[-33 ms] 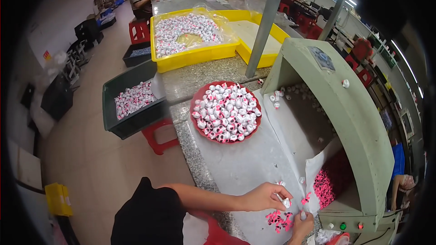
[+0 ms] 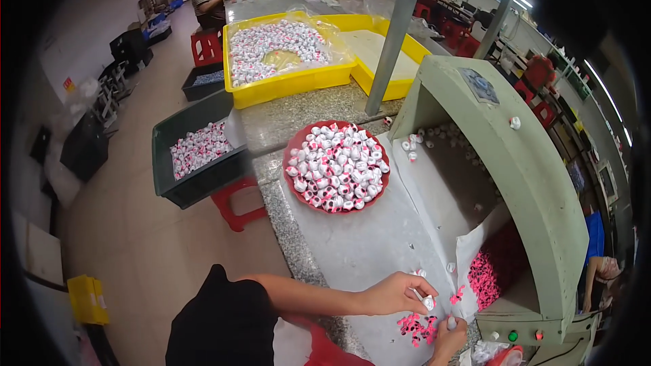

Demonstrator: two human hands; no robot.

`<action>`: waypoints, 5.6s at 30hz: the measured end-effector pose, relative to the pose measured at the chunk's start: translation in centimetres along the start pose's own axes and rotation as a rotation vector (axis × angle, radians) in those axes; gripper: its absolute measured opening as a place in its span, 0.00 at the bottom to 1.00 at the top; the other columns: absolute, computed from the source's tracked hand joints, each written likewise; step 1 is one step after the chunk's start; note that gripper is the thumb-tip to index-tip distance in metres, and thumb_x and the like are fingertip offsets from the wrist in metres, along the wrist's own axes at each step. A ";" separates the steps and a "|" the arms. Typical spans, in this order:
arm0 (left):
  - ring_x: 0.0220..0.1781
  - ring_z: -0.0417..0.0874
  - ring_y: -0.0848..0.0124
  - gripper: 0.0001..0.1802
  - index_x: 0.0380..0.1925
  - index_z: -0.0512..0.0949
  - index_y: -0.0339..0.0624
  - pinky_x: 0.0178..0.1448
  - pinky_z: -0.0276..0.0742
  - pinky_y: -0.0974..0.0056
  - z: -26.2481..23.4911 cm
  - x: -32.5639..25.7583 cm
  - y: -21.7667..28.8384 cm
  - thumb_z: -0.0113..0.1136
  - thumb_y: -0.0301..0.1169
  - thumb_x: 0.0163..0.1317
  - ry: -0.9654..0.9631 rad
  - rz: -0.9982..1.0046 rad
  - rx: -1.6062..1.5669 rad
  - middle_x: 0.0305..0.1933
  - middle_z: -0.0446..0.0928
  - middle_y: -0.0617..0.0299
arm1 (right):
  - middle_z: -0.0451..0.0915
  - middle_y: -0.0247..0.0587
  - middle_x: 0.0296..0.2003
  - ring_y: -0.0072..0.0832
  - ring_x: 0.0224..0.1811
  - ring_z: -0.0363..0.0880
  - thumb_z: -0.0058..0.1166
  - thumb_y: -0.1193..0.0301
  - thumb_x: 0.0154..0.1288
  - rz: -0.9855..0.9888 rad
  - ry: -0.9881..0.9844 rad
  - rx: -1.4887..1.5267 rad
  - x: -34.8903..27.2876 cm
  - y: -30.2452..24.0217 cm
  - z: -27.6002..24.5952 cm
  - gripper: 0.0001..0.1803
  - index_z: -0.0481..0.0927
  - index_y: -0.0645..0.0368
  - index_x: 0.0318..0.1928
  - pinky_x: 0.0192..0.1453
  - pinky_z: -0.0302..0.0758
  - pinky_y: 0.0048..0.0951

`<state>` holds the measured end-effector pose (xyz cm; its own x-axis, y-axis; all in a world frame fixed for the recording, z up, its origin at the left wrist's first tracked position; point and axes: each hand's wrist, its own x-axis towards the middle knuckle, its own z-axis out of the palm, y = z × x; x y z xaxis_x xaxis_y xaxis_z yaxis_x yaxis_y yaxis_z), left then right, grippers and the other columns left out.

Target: Assembling small plastic toy parts by applying adhesive and joining components.

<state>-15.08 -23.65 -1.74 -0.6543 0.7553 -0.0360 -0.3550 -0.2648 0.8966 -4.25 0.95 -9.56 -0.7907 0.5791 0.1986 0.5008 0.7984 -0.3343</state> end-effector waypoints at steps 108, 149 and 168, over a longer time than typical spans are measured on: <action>0.31 0.79 0.72 0.11 0.38 0.73 0.31 0.35 0.77 0.71 -0.5 -0.8 -1.1 0.56 0.17 0.53 0.025 -0.059 -0.171 0.34 0.78 0.52 | 0.76 0.40 0.30 0.20 0.26 0.75 0.58 0.82 0.51 0.296 -0.082 1.421 -5.7 -15.0 -5.2 0.06 0.76 0.63 0.30 0.22 0.69 0.15; 0.32 0.79 0.70 0.15 0.42 0.71 0.36 0.34 0.75 0.70 -1.9 -1.0 1.3 0.58 0.28 0.55 -0.149 -0.132 -0.401 0.33 0.77 0.55 | 0.73 0.41 0.34 0.22 0.25 0.75 0.58 0.87 0.43 -0.198 -0.088 1.142 -4.1 -16.0 -7.1 0.17 0.76 0.66 0.39 0.26 0.72 0.17; 0.32 0.80 0.69 0.13 0.42 0.71 0.35 0.36 0.76 0.69 -0.5 -0.7 1.3 0.56 0.21 0.55 -0.277 -0.119 -0.251 0.34 0.76 0.55 | 0.74 0.44 0.35 0.25 0.32 0.76 0.61 0.85 0.42 -0.245 0.018 1.188 -5.5 -14.3 -7.2 0.14 0.76 0.63 0.33 0.33 0.74 0.21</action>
<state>-15.42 -24.84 -0.82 -0.4054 0.9139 0.0180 -0.5928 -0.2779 0.7559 -4.52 -12.41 0.78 -0.8094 0.4435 0.3849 -0.3040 0.2443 -0.9208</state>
